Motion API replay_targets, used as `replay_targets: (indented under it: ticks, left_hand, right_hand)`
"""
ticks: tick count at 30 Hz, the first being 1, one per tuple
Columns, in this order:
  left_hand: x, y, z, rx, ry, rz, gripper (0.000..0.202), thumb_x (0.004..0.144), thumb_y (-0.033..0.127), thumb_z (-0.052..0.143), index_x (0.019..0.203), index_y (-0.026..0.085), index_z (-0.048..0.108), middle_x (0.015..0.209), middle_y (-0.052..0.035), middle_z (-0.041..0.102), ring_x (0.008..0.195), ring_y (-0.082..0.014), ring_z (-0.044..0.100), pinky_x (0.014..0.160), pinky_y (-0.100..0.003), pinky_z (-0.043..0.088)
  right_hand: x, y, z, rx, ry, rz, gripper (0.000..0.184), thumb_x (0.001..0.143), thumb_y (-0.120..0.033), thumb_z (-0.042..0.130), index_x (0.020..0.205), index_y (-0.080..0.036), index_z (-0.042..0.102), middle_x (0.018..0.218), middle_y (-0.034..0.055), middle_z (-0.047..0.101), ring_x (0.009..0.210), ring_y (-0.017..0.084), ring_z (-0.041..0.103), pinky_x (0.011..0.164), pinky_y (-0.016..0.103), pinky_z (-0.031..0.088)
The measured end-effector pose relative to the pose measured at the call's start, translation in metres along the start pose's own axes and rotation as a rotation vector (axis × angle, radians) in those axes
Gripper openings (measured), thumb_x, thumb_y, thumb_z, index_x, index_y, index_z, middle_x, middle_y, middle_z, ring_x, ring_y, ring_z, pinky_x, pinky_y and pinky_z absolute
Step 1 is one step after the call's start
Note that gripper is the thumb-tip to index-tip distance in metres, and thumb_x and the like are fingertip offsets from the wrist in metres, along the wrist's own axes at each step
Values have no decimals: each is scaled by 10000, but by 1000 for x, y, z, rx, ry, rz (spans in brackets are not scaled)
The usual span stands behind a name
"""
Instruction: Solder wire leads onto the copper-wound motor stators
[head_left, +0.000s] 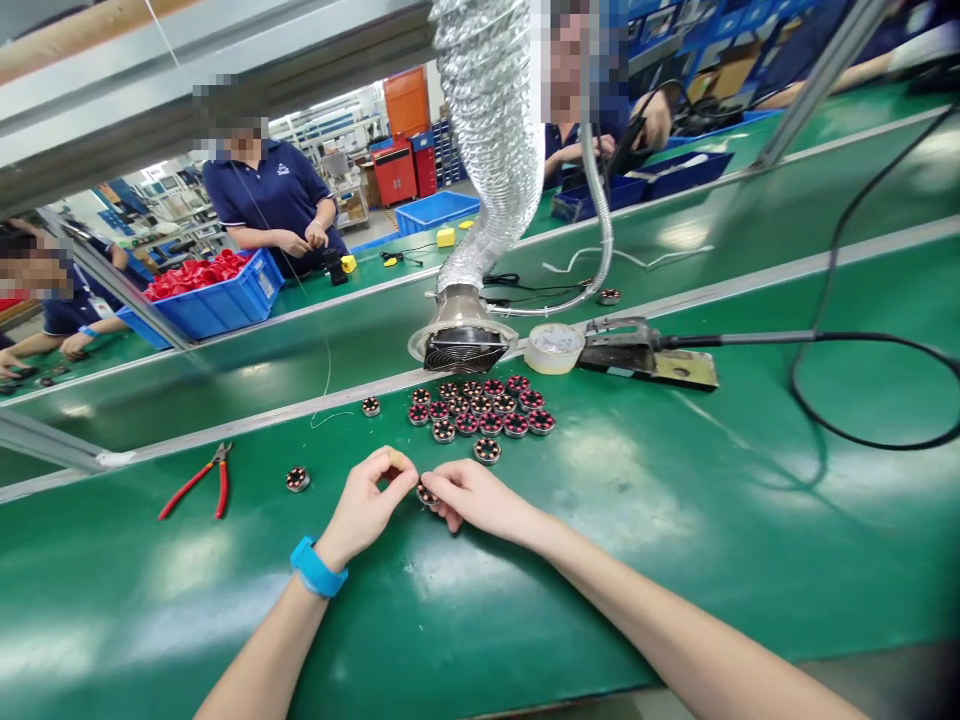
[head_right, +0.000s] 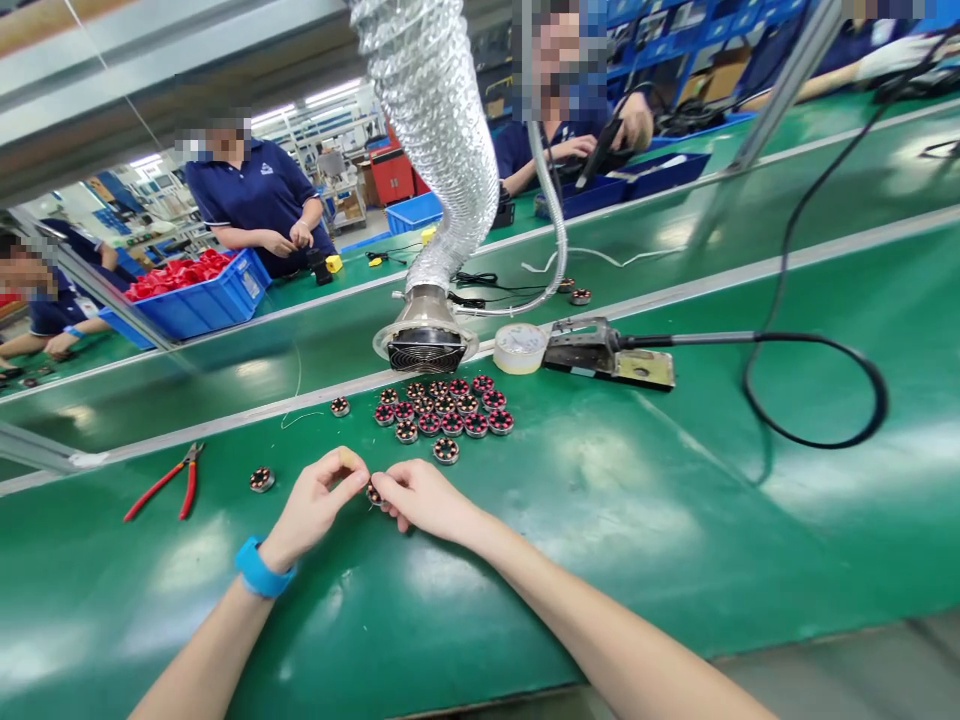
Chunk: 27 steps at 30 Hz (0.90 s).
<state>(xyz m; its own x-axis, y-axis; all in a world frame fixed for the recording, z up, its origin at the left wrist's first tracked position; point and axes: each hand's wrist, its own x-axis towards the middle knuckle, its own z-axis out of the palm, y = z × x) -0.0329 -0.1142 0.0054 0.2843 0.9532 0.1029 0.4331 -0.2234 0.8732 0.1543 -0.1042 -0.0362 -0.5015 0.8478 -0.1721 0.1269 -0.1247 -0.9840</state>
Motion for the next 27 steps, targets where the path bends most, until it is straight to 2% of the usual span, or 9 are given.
replay_targets:
  ticks: [5, 10, 15, 19, 27]
  left_hand:
    - [-3, 4, 0, -130, 15, 26, 269, 935, 412, 633, 808, 175, 618, 831, -29, 586, 786, -154, 537, 751, -279, 452]
    - [-3, 5, -1, -267, 175, -11, 312, 917, 472, 648, 824, 178, 598, 802, -15, 568, 715, -132, 524, 705, -272, 460]
    - [-3, 0, 10, -265, 28, -142, 372, 815, 500, 764, 882, 161, 627, 848, -33, 642, 760, -144, 595, 730, -277, 495]
    - [-5, -1, 16, -267, 32, -143, 362, 812, 486, 767, 852, 162, 611, 840, -33, 645, 766, -144, 601, 735, -279, 501]
    - [-3, -3, 13, -327, 0, -214, 396, 842, 545, 704, 849, 162, 602, 731, 6, 571, 662, -114, 517, 649, -254, 443]
  right_hand:
    - [-1, -2, -1, 108, -27, 24, 542, 833, -691, 592, 678, -172, 589, 650, 2, 615, 447, 94, 550, 458, 227, 446]
    - [-1, -5, -5, 147, 53, 43, 563, 813, -719, 598, 673, -174, 583, 641, 7, 617, 458, 102, 555, 469, 239, 445]
    - [-1, -6, -7, 157, 88, -12, 554, 809, -722, 606, 676, -186, 576, 630, -6, 595, 479, 116, 564, 481, 251, 448]
    - [0, -5, -7, 140, 72, -25, 567, 808, -736, 596, 676, -185, 581, 629, -7, 587, 483, 121, 570, 492, 258, 451]
    - [1, -1, -5, 109, 33, 15, 602, 792, -760, 587, 673, -170, 600, 649, 8, 611, 474, 110, 568, 490, 251, 451]
